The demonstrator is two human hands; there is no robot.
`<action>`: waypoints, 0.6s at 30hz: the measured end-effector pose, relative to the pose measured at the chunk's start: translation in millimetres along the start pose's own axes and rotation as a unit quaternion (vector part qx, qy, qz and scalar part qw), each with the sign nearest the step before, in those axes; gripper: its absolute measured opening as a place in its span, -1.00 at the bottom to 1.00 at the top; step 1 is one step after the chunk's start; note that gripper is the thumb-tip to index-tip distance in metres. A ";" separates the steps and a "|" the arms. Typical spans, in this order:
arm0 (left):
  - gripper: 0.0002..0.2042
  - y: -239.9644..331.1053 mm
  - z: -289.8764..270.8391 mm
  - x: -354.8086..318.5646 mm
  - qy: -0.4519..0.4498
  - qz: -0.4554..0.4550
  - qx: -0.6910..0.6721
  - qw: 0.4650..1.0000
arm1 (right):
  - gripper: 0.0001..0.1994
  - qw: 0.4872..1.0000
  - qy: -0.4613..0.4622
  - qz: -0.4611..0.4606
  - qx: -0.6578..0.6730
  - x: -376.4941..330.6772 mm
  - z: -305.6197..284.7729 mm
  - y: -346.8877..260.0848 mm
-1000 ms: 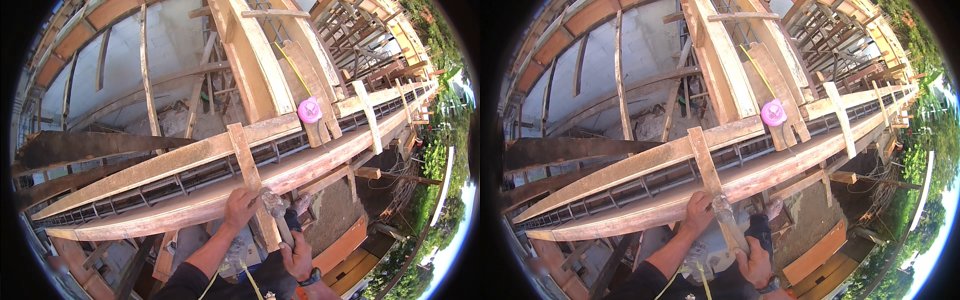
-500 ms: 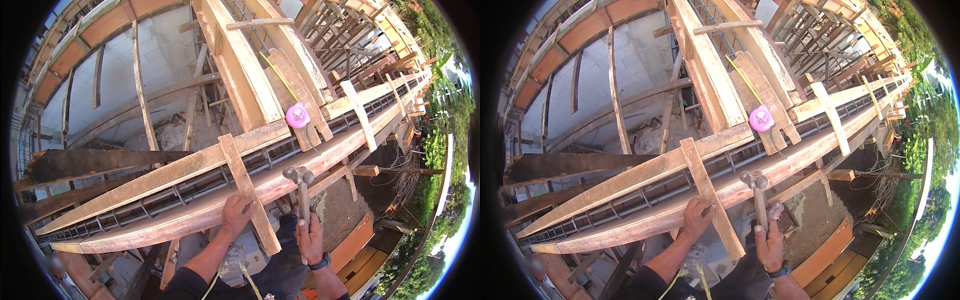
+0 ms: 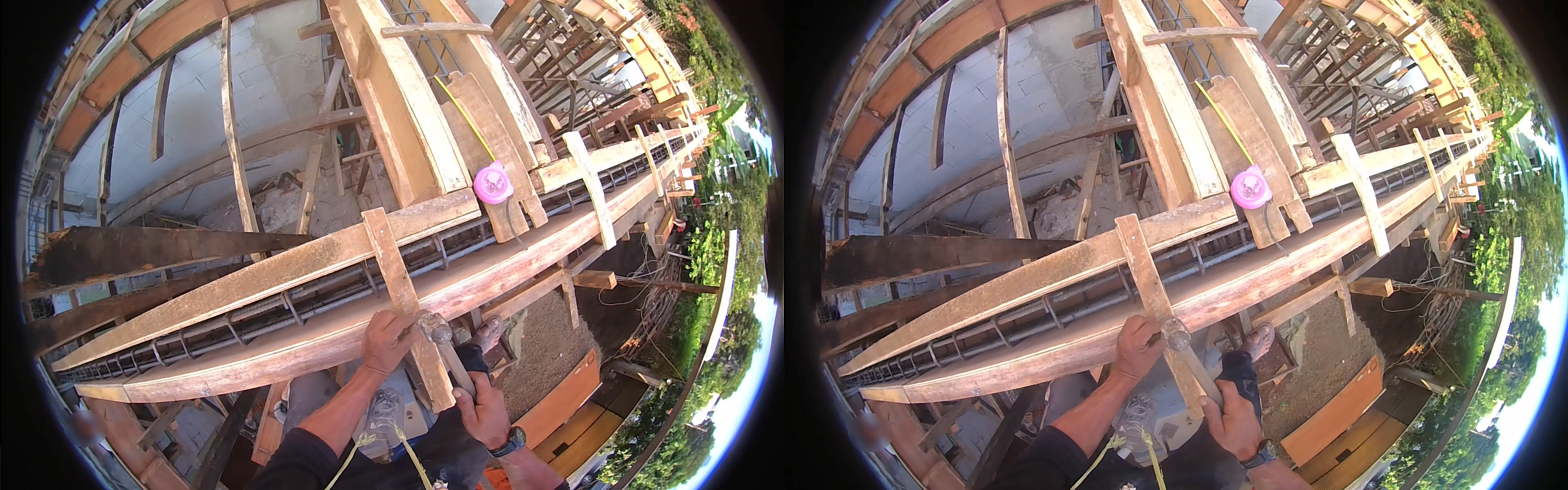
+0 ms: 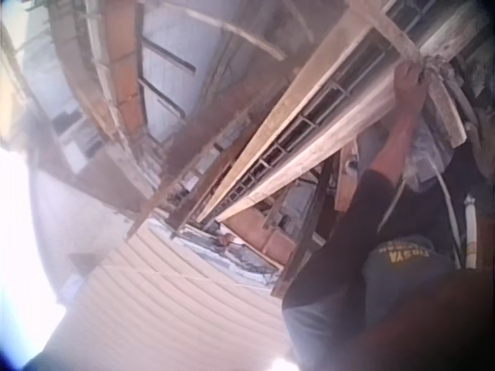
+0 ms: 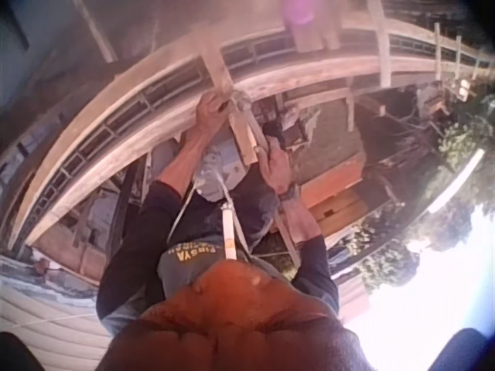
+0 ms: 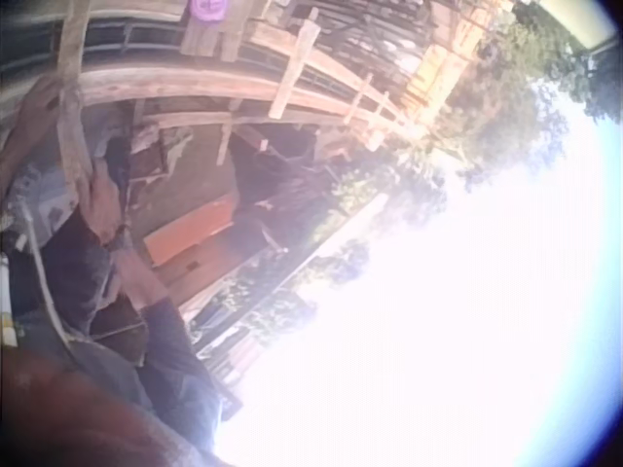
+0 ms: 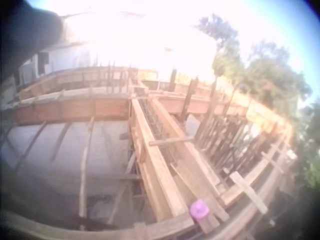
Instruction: The person measures and marks wooden planks using a tape measure and pencil, then hammers nails to secure the planks into a curved wooden formwork structure. The person adjusts the planks and continues nailing them in place.
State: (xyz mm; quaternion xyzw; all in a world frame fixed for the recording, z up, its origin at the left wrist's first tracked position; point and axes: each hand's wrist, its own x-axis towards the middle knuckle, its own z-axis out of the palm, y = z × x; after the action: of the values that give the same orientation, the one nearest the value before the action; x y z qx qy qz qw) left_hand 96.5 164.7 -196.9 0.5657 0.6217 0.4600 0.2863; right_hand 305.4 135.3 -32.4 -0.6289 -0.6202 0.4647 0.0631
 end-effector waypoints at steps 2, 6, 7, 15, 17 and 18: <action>-0.73 1.1 0.5 -0.5 0.017 0.009 0.001 1.000 | -0.57 0.999 0.020 -0.025 0.012 0.0 0.1 0.3; -0.73 2.0 1.4 -2.4 0.010 -0.002 0.015 1.000 | -0.57 1.000 0.004 -0.023 0.004 -0.5 1.7 0.8; -0.72 1.1 1.7 -2.0 0.008 0.002 0.017 1.000 | -0.57 0.999 0.002 -0.025 -0.048 2.2 1.7 1.5; -0.77 -2.7 5.8 -4.0 0.024 0.000 0.022 0.999 | -0.63 1.000 -0.016 0.003 -0.015 0.9 -0.5 1.9; -0.78 -0.1 6.7 -3.7 0.019 -0.023 -0.006 1.000 | -0.64 1.000 0.017 -0.004 0.016 5.3 -4.1 4.0; -0.77 1.4 6.9 -3.7 0.017 -0.019 0.003 1.000 | -0.65 0.999 0.041 0.003 0.029 9.1 -6.7 6.0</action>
State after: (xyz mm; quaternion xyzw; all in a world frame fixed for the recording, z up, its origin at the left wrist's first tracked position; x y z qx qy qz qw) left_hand 103.9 162.7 -199.1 0.5468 0.6385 0.4619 0.2830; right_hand 312.3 144.9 -37.2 -0.6469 -0.6015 0.4568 0.1053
